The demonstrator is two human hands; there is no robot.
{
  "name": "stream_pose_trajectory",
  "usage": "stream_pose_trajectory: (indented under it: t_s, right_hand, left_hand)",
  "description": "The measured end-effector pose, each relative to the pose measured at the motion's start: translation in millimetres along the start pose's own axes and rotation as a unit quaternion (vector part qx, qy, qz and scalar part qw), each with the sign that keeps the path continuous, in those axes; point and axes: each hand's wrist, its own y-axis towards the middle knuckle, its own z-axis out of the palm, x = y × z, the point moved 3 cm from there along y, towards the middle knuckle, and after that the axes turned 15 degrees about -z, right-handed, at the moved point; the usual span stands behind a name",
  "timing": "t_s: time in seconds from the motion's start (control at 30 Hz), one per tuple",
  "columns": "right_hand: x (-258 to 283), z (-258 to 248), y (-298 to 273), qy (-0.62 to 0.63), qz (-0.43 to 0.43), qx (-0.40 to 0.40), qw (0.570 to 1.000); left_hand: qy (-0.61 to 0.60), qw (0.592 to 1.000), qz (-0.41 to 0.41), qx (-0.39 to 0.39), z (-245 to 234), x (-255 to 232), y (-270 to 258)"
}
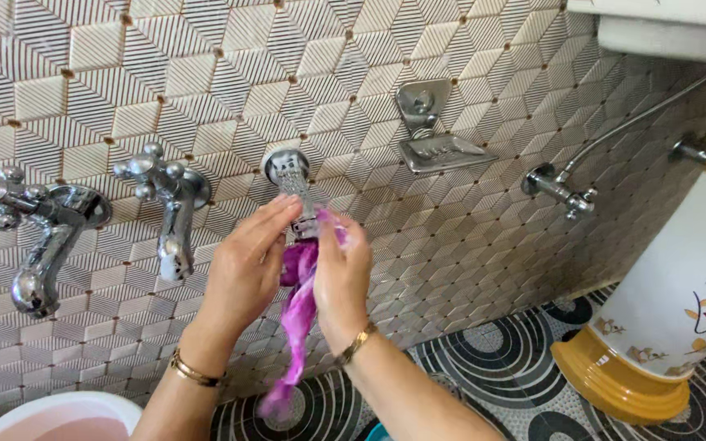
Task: The person wipes a series of bathroom faucets and the surrounding wall tiles using a purple cloth.
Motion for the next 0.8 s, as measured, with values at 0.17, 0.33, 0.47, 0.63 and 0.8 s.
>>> stream_pose_trajectory:
  t_s: [0.17, 0.33, 0.47, 0.63, 0.8]
  right_hand:
    - [-42.7, 31.6, -25.7, 0.165, 0.132, 0.115, 0.971]
    - [-31.5, 32.9, -30.7, 0.278, 0.161, 0.035, 0.946]
    - [-11.9, 15.9, -30.3, 0.263, 0.238, -0.028, 0.934]
    - [3.6, -8.5, -11.2, 0.211, 0.181, 0.205, 0.938]
    - [-11.1, -37.9, 18.1, 0.099, 0.257, 0.259, 0.926]
  left_hand:
    - [-0.002, 1.0, -0.003, 0.017, -10.5, 10.1, -4.9]
    - [0.057, 0.996, -0.043, 0.063, -1.5, 27.7, -29.4]
    - [-0.111, 0.98, -0.143, 0.078, 5.6, 46.1, -32.4]
    - [-0.105, 0.948, -0.297, 0.049, 10.2, 63.8, -30.6]
    - [-0.34, 0.881, -0.32, 0.072, 35.9, 61.8, -34.4]
